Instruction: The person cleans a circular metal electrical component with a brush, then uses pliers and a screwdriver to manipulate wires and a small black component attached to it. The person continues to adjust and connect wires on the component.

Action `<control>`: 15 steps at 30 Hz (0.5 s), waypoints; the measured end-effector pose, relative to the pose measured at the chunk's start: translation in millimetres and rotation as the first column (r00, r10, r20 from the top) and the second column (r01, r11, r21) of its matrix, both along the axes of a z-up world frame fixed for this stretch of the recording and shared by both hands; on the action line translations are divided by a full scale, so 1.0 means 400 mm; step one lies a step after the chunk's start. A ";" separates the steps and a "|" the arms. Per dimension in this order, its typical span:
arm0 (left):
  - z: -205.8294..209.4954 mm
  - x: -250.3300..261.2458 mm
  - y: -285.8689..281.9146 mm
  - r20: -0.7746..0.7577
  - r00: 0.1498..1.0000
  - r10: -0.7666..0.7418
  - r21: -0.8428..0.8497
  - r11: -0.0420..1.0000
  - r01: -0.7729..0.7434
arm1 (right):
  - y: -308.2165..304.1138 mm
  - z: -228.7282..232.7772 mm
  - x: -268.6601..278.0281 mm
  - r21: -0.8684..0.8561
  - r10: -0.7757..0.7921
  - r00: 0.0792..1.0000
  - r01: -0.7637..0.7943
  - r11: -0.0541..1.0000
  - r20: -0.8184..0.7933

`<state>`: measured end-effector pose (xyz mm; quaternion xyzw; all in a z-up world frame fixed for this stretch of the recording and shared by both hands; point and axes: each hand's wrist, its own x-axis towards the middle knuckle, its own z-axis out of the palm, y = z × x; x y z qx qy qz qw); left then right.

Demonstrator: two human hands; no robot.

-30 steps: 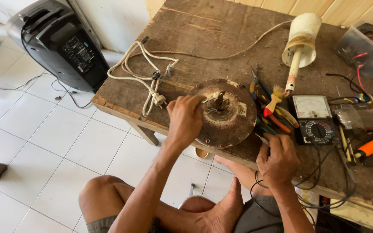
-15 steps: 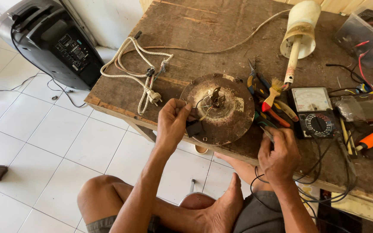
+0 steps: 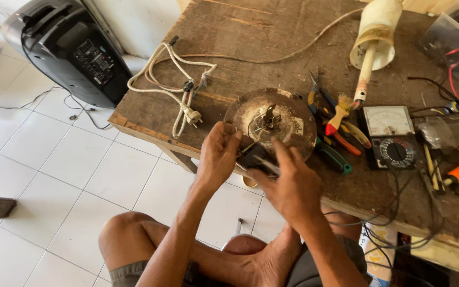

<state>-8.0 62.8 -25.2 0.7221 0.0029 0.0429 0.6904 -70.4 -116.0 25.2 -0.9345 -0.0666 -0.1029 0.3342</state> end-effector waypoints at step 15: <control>-0.076 0.007 0.007 0.104 0.994 0.033 -0.057 0.998 -0.027 | -0.119 -0.037 0.101 0.891 0.229 0.861 0.443 0.100 -0.453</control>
